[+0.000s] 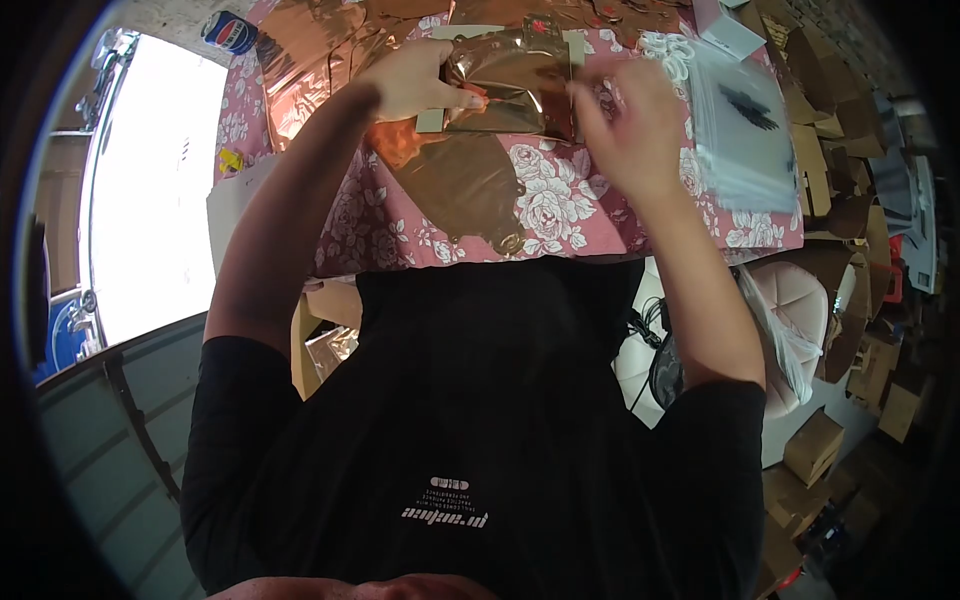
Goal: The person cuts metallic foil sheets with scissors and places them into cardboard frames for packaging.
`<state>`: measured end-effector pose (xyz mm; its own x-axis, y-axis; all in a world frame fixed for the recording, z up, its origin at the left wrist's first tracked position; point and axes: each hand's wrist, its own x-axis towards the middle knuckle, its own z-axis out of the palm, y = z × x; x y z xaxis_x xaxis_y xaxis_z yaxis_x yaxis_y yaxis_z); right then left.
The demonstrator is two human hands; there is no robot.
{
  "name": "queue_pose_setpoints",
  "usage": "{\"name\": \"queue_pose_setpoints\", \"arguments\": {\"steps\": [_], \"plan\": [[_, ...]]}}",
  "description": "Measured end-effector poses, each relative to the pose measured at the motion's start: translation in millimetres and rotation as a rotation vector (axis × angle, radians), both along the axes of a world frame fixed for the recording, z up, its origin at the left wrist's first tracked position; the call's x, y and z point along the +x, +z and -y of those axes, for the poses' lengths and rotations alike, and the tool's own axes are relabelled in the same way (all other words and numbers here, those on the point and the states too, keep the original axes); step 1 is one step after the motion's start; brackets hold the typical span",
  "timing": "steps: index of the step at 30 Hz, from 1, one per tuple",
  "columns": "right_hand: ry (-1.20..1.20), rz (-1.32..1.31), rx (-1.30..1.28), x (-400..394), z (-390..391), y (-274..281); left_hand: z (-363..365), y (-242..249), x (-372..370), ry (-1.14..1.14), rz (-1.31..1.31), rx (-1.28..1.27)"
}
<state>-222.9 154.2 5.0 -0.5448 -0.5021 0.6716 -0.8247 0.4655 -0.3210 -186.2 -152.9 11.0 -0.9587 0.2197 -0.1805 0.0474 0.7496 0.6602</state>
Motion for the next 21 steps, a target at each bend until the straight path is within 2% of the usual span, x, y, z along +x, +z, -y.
{"name": "queue_pose_setpoints", "arguments": {"steps": [1,3,4,6,11,13,14,16,17,19,21], "plan": [[0.0,0.0,0.001,7.5,-5.6,-1.3,-4.4,10.0,2.3,0.019,0.038,-0.077],[0.32,0.021,0.223,20.3,-13.8,-8.4,-6.0,7.7,0.8,0.019,0.016,-0.106],[0.313,0.022,0.22,26.5,-15.2,-10.6,-7.2,5.7,0.1,0.02,-0.006,-0.135],[0.207,0.193,0.296,37.5,-13.6,-14.1,-8.0,-0.7,0.1,0.017,-0.025,-0.082],[0.121,0.148,0.426,48.4,-13.8,-10.3,-4.4,-33.9,-2.9,0.001,-0.203,0.109],[0.117,0.144,0.413,49.1,-13.9,-12.9,-6.8,-40.5,-7.9,0.265,-0.292,0.388],[0.117,0.141,0.412,48.7,-13.9,-11.6,-5.1,-43.9,-7.1,0.265,-0.295,0.387],[0.116,0.15,0.44,49.7,-13.8,-8.8,-21.4,-13.1,18.7,0.436,-0.905,-0.249],[0.114,0.153,0.436,50.6,-13.5,-9.5,-33.9,4.8,36.6,0.317,-0.951,-0.198],[0.101,0.152,0.421,50.8,-12.5,-10.7,-59.3,15.9,68.6,0.087,-0.733,-0.228],[0.086,0.151,0.426,51.2,-11.7,-11.0,-94.0,3.7,101.0,-0.014,-0.69,-0.388]]}}
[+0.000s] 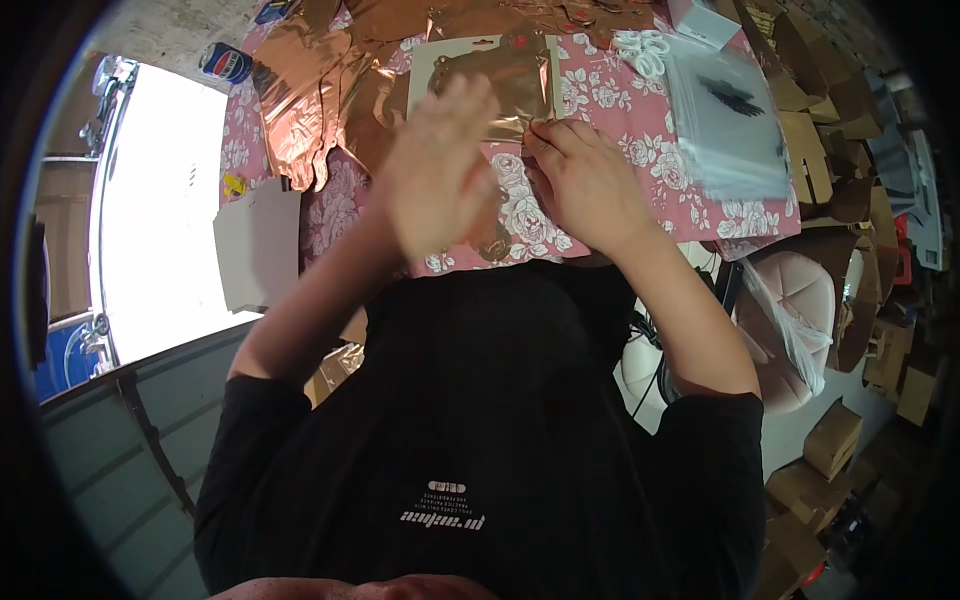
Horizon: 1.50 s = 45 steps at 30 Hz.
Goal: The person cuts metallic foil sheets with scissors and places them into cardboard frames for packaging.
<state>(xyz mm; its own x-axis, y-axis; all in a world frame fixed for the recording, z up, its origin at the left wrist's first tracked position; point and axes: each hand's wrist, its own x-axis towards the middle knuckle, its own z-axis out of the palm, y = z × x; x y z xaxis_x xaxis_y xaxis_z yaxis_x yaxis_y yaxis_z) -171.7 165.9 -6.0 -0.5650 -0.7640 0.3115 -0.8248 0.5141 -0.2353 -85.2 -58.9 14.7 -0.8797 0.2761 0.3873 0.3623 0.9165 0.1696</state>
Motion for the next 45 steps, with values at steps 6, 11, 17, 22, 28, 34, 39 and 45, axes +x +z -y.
{"name": "queue_pose_setpoints", "arguments": {"steps": [6,11,17,22,28,34,39,45], "plan": [[0.012,-0.03,0.025,0.4,-1.2,0.9,-7.4,-37.4,11.9,0.07,0.146,-0.017],[0.02,-0.034,0.034,-1.0,-2.2,-0.4,-2.5,-42.5,13.0,0.089,0.174,-0.047],[0.019,-0.032,0.017,-2.5,-2.4,0.6,-0.9,-43.0,12.7,0.093,0.186,-0.052],[-0.091,0.132,-0.315,-62.8,3.1,2.6,-2.4,-42.7,12.6,0.098,0.208,-0.044],[-0.051,0.193,-0.291,-188.1,41.5,0.4,-2.7,-41.9,14.1,0.103,0.186,-0.041],[0.102,0.333,0.116,-212.3,62.6,17.3,-2.2,-40.4,15.8,0.1,0.17,-0.047],[0.069,0.367,0.167,-218.8,63.2,17.8,-2.2,-38.9,16.1,0.103,0.178,-0.068],[-0.134,0.138,-0.119,-212.4,47.8,55.3,-2.7,-38.9,15.3,0.103,0.18,-0.062]]}}
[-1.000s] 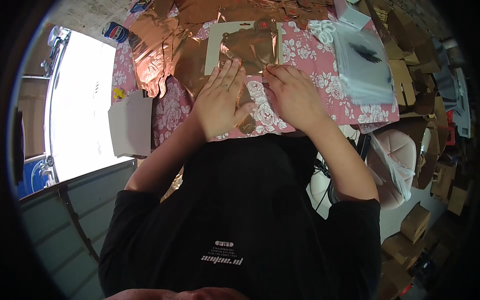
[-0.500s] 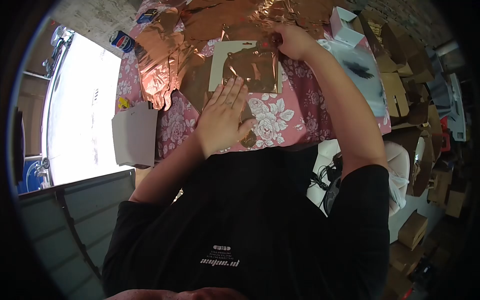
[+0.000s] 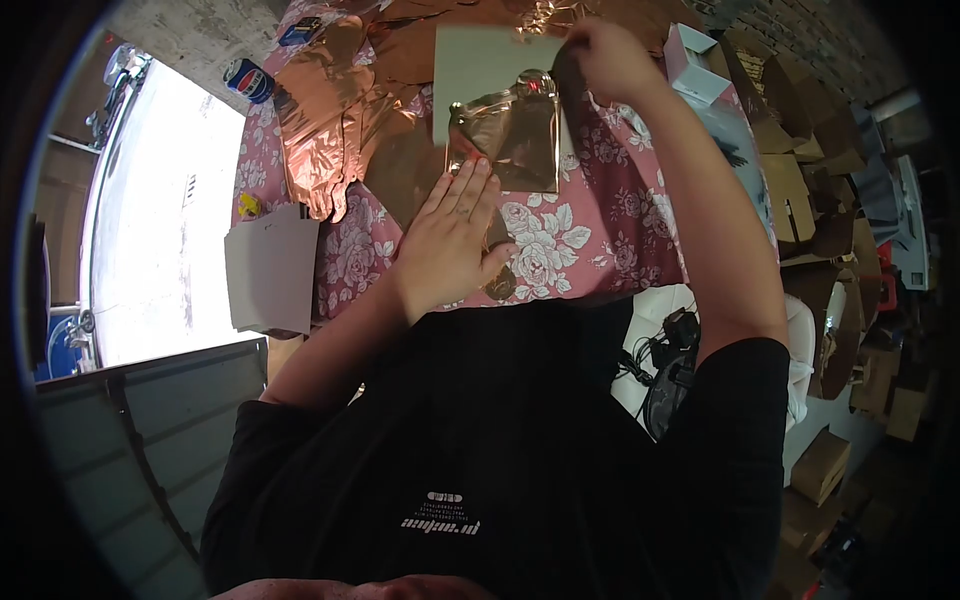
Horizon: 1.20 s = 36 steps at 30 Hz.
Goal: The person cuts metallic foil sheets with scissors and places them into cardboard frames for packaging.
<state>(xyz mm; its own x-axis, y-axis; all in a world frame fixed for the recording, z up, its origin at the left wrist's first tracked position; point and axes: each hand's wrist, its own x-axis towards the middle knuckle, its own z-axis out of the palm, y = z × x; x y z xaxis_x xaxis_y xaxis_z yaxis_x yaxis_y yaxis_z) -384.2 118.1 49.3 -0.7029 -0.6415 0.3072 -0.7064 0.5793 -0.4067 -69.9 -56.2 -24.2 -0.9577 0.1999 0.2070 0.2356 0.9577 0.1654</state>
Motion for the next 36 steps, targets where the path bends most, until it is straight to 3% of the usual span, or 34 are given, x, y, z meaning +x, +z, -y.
{"name": "queue_pose_setpoints", "arguments": {"steps": [1,3,5,9,11,14,17,19,23,25,27,30,32,34,36], "plan": [[-0.003,0.002,0.002,7.8,-5.0,15.4,-0.3,-0.2,0.4,0.003,0.003,0.002],[-0.172,-0.173,-0.25,38.7,-19.0,50.1,-0.6,0.2,0.7,-0.001,0.009,0.004],[-0.151,-0.224,-0.404,78.0,-33.0,68.7,-0.6,0.2,-0.1,0.002,0.011,0.006],[0.011,-0.651,-0.021,161.1,-75.2,46.5,-1.1,0.1,0.8,0.009,-0.039,0.025],[0.196,-0.425,-0.083,194.4,-74.1,25.5,-1.4,0.0,0.7,0.01,-0.066,0.022],[0.174,-0.291,0.035,207.1,-78.4,-6.9,-2.4,3.4,3.1,0.017,-0.039,0.001],[0.137,-0.226,0.042,204.1,-74.8,-19.3,-3.3,8.2,3.6,0.026,0.168,0.05],[0.152,-0.241,0.041,193.9,-71.0,-25.2,-2.4,0.5,1.5,-0.006,-0.102,0.036],[0.217,-0.142,0.071,177.5,-66.8,-29.4,-1.8,-5.0,0.3,-0.023,-0.223,0.027],[0.26,-0.105,0.048,177.4,-63.5,-18.4,-4.0,2.0,5.1,0.027,-0.023,0.03],[0.299,-0.069,0.025,176.6,-57.3,-15.8,-3.8,3.3,5.1,0.025,-0.015,0.019],[0.274,0.016,-0.044,162.4,-39.8,-30.8,-6.2,10.7,4.2,0.043,0.078,-0.011],[0.159,0.049,0.063,147.6,-29.1,-53.1,-6.3,10.3,2.7,0.067,0.164,-0.032],[0.192,-0.01,0.042,139.2,-20.7,-53.8,-3.3,4.4,-1.3,0.008,-0.242,-0.063],[0.164,-0.005,0.092,135.5,-16.6,-49.2,-2.9,1.4,-0.1,0.015,-0.232,-0.055]]}}
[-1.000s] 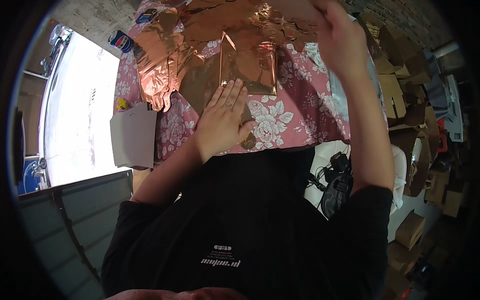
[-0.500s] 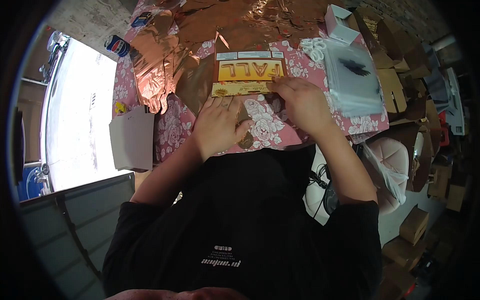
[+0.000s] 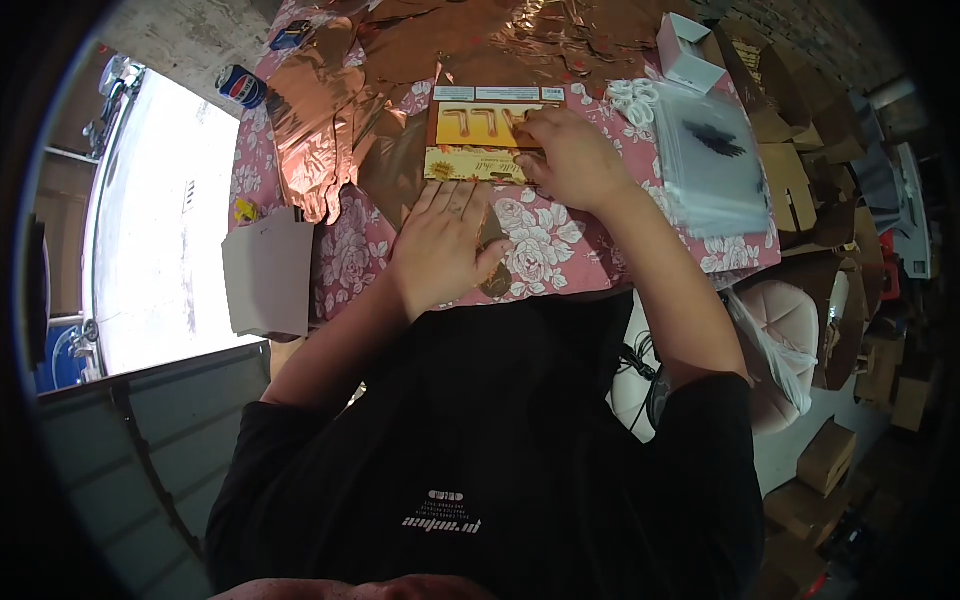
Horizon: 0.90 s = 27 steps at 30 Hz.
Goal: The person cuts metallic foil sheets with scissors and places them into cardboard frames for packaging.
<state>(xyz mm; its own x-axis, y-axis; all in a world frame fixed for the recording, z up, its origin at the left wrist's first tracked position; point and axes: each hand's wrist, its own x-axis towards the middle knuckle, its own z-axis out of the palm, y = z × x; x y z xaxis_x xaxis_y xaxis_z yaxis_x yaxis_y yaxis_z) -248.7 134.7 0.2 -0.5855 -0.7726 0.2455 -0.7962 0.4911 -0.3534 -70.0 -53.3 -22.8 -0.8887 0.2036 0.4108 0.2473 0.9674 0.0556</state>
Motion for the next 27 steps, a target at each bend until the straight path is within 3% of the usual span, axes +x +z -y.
{"name": "queue_pose_setpoints", "arguments": {"steps": [2,4,7,14,20,22,27], "plan": [[0.025,0.043,0.01,-2.7,0.0,6.7,-0.3,-0.4,2.2,0.005,0.01,0.01],[0.049,0.084,0.022,-4.7,-1.5,13.4,-1.0,-0.7,4.6,0.025,0.256,0.088],[0.093,0.189,0.057,-6.2,-4.1,16.3,-0.1,-0.1,6.4,0.012,0.212,0.082],[0.19,0.078,0.072,-16.4,1.0,13.0,1.3,-1.9,6.3,-0.006,0.161,0.101],[0.196,0.074,0.089,-21.9,-0.6,10.2,12.8,11.2,-4.1,0.03,0.382,0.383],[0.2,0.068,0.074,-21.4,-1.2,9.8,15.9,19.9,-3.6,0.11,-0.144,0.697],[0.187,0.079,0.075,-23.9,0.4,6.5,38.5,58.4,-16.9,0.026,-0.188,0.554]]}}
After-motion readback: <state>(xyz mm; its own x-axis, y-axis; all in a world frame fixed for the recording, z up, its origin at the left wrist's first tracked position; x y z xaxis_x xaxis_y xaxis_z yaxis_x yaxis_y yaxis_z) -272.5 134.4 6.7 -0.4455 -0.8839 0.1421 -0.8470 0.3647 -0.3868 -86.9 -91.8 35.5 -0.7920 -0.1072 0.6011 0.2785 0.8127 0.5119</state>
